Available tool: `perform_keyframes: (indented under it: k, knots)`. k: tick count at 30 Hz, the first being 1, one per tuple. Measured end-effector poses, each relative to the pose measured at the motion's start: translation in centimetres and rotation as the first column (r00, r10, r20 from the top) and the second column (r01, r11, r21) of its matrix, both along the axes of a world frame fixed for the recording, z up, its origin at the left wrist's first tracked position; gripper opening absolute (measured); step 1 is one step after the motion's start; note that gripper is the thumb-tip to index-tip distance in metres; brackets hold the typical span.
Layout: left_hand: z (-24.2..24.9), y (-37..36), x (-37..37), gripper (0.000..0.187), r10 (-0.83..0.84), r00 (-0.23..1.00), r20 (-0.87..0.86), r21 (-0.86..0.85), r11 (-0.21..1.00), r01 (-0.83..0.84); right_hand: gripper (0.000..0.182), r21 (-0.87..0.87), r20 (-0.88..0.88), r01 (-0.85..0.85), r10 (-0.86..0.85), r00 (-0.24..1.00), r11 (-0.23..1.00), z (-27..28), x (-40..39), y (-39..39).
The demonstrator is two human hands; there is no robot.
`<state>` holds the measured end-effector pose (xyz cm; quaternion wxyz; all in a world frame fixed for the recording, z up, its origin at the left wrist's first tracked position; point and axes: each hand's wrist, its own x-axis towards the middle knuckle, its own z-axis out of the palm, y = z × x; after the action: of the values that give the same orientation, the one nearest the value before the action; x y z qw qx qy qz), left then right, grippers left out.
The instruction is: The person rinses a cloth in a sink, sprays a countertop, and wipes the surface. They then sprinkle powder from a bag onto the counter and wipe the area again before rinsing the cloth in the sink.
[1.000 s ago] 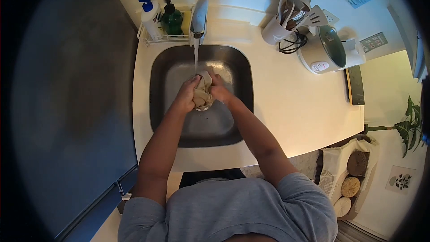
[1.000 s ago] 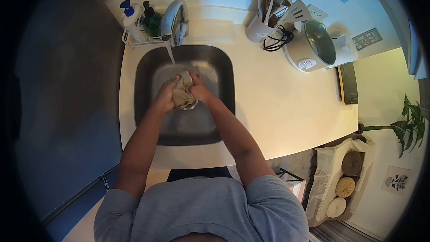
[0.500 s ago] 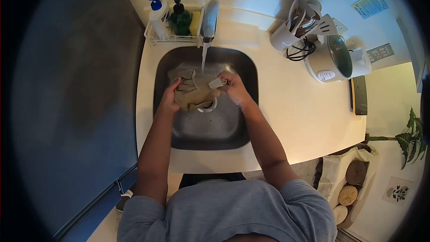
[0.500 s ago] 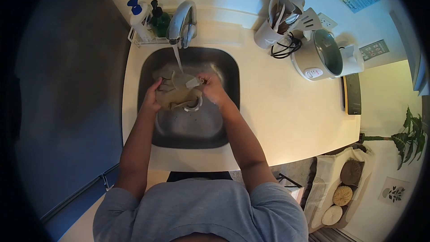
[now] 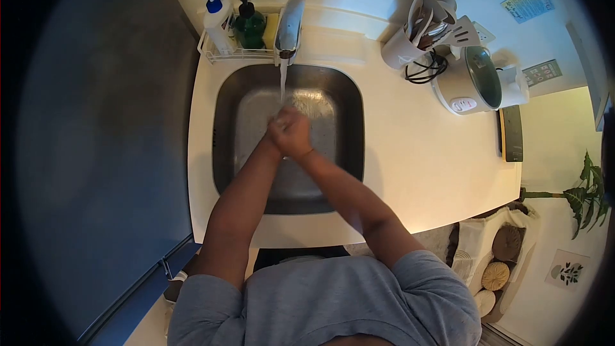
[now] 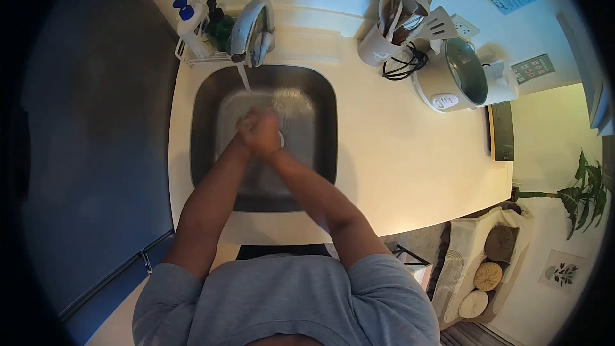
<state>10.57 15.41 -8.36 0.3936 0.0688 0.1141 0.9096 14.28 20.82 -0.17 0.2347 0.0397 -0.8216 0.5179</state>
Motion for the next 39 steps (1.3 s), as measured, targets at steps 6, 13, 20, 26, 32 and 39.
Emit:
perform_keyframes:
  k: [6,13,20,26,32,39]
  knots:
    - [6.5,-0.5,1.5,0.03,0.188,0.918,0.348,-0.728,0.672,0.138,0.014,0.094,0.417,0.123,-0.151,0.896,0.988,-2.2,-1.5,3.6]
    - [10.0,-5.0,0.2,0.047,0.088,0.996,-0.029,-0.544,0.834,-0.09,0.035,0.641,0.157,-0.555,0.617,0.771,0.531,-6.8,-1.4,10.2]
    - [1.5,-3.4,1.8,0.034,0.113,0.829,-0.547,-0.195,0.946,-0.258,0.034,-0.985,0.139,0.053,0.58,0.803,0.162,1.2,1.0,3.6]
    - [-13.9,2.4,3.4,0.024,0.606,0.772,0.19,0.614,0.541,-0.575,0.027,0.101,0.483,-0.171,0.102,0.87,0.98,-2.6,1.1,0.5]
    - [1.4,-1.7,4.4,0.019,0.224,0.97,0.092,-0.688,0.718,-0.101,0.01,0.308,-0.005,-0.009,0.012,1.0,0.952,-0.7,2.9,-1.6]
    - [1.6,-1.7,2.9,0.025,0.276,0.857,0.435,-0.569,0.822,0.023,0.019,0.202,0.08,0.169,-0.188,0.979,0.965,-2.0,0.2,0.7]
